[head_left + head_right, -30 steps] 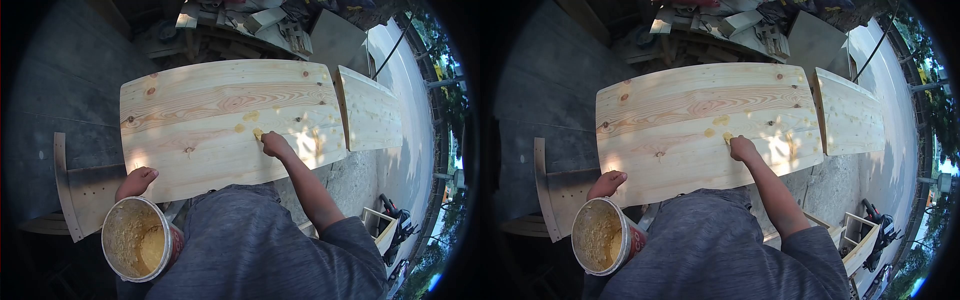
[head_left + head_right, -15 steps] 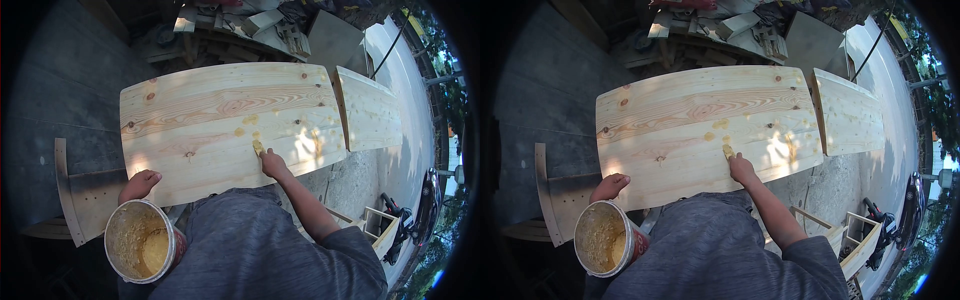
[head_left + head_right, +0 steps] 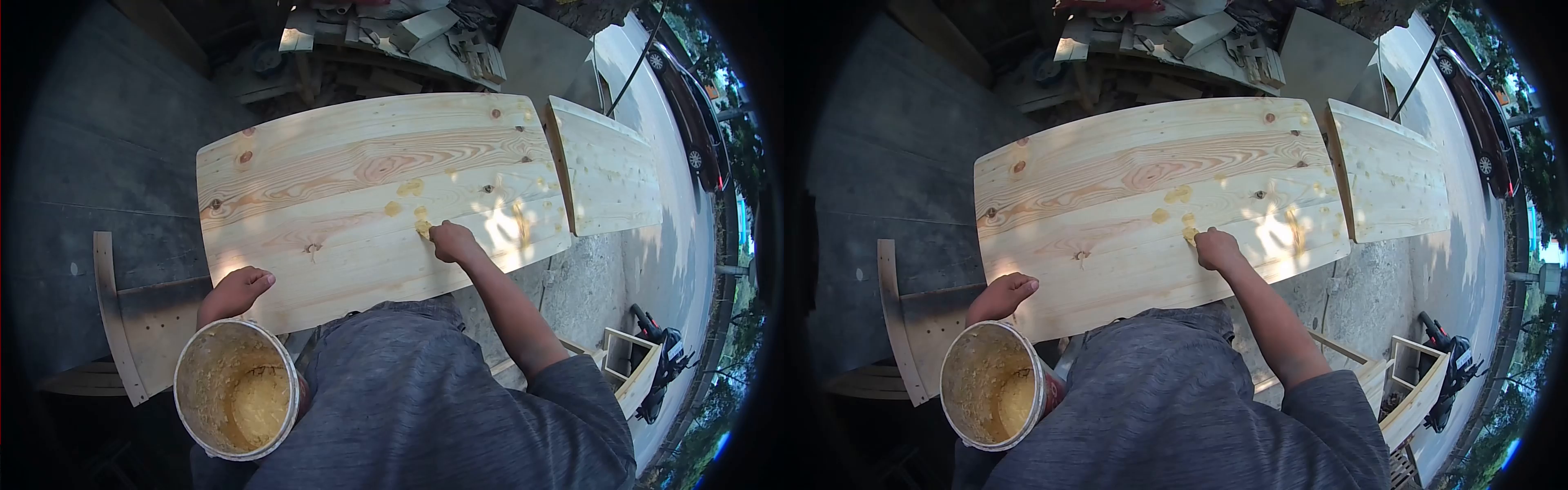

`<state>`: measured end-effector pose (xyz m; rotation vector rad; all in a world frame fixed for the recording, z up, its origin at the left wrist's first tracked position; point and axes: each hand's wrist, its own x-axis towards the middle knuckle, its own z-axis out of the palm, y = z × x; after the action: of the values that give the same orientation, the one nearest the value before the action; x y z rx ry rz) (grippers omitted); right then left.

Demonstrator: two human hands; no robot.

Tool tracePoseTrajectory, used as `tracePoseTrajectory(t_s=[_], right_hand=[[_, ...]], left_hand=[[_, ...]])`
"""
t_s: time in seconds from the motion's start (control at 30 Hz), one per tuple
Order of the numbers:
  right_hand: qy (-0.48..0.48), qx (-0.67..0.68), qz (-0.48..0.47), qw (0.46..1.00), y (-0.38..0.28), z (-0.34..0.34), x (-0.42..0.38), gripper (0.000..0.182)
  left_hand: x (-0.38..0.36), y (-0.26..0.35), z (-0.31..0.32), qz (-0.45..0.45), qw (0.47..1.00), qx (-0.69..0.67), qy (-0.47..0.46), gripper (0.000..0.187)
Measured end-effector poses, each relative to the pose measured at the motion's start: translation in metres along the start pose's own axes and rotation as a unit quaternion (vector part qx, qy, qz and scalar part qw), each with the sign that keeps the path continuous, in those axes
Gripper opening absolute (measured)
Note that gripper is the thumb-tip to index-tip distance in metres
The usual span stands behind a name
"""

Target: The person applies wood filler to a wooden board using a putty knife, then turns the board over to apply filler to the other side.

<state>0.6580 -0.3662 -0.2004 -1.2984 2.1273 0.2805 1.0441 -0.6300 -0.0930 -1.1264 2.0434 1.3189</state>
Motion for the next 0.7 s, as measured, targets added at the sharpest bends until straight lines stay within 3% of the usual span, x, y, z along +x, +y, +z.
tracePoseTrajectory(t_s=[0.1, 0.13, 0.23, 0.27, 0.37, 0.43, 0.6, 0.7], right_hand=[[-0.036, -0.084, -0.008, 0.996, 0.004, -0.015, 0.003, 0.023], [0.016, -0.06, -0.021, 0.998, 0.003, -0.018, 0.005, 0.023], [0.009, -0.052, -0.014, 0.999, 0.011, -0.014, 0.009, 0.022], [-0.066, -0.103, 0.003, 0.992, 0.013, -0.014, 0.013, 0.023], [-0.038, -0.059, -0.052, 0.996, -0.003, -0.01, -0.005, 0.025], [0.066, 0.054, -0.073, 0.994, -0.023, 0.015, -0.017, 0.024], [0.034, 0.044, 0.003, 0.998, -0.049, 0.044, -0.031, 0.019], [0.104, 0.079, -0.016, 0.991, -0.055, 0.029, -0.025, 0.017]], left_hand=[[0.002, 0.006, -0.006, 0.016, 1.0, 0.01, -0.011, 0.05], [0.003, 0.009, -0.005, 0.017, 1.0, 0.016, -0.021, 0.05], [0.002, 0.019, -0.005, 0.008, 1.0, 0.019, -0.019, 0.049], [0.0, 0.019, -0.005, 0.009, 0.999, 0.025, -0.023, 0.05], [0.001, 0.018, -0.005, 0.012, 0.999, 0.034, -0.027, 0.051], [0.003, 0.01, 0.0, 0.008, 0.999, 0.027, -0.019, 0.052], [0.004, 0.002, 0.003, -0.001, 0.999, 0.016, -0.03, 0.053], [0.005, 0.009, 0.0, 0.003, 0.999, 0.03, -0.027, 0.052]])
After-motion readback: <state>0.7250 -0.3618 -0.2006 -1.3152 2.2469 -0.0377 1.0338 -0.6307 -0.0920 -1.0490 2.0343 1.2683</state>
